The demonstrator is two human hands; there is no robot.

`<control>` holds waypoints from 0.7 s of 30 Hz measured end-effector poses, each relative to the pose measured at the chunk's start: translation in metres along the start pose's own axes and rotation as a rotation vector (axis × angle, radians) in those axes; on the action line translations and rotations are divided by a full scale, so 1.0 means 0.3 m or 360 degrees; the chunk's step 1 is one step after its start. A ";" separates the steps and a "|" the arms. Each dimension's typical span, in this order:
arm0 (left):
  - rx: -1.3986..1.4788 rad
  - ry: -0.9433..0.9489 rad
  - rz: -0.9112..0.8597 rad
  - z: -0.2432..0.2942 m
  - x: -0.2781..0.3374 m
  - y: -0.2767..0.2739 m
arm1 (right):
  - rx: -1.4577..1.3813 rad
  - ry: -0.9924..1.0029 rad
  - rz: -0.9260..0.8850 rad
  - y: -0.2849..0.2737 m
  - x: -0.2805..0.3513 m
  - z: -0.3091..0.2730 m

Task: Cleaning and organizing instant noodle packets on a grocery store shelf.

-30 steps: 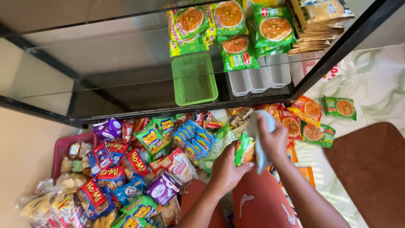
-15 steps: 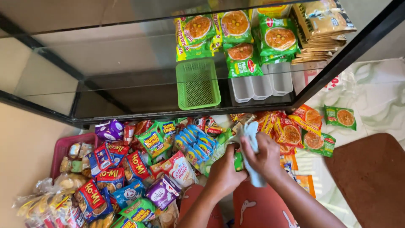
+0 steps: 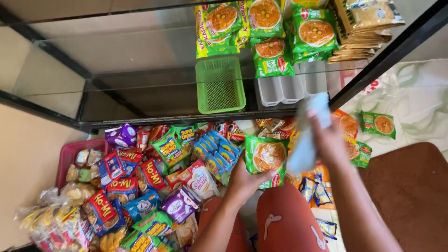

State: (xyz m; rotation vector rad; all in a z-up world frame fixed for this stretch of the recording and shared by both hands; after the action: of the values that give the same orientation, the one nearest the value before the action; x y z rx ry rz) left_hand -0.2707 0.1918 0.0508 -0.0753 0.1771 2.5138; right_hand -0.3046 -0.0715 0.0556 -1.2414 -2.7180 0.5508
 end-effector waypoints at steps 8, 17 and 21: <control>0.0235 -0.0300 -0.0023 -0.056 0.028 0.023 | 0.0463 -0.0470 -0.0068 0.172 0.220 -0.068; 0.0745 -0.0382 0.0496 -0.056 0.009 0.018 | -0.0327 0.0266 -0.0455 0.171 0.261 0.043; 0.0959 -0.0350 0.0589 -0.144 -0.002 0.077 | 0.0461 -0.0293 -0.0045 0.227 0.394 0.043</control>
State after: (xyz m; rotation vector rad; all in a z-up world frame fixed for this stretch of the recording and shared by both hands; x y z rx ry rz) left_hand -0.2832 0.1667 0.0106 0.5162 0.9140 2.6863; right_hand -0.3373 0.0542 0.0121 -1.1263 -2.6649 1.0599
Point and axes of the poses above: each hand's wrist, its own x-axis away from the middle knuckle, its own y-axis out of the palm, z = x × y, the point moved 1 cm from there along -x, towards the middle knuckle, and after that the axes turned 6 degrees about y, right-handed, at the moved point
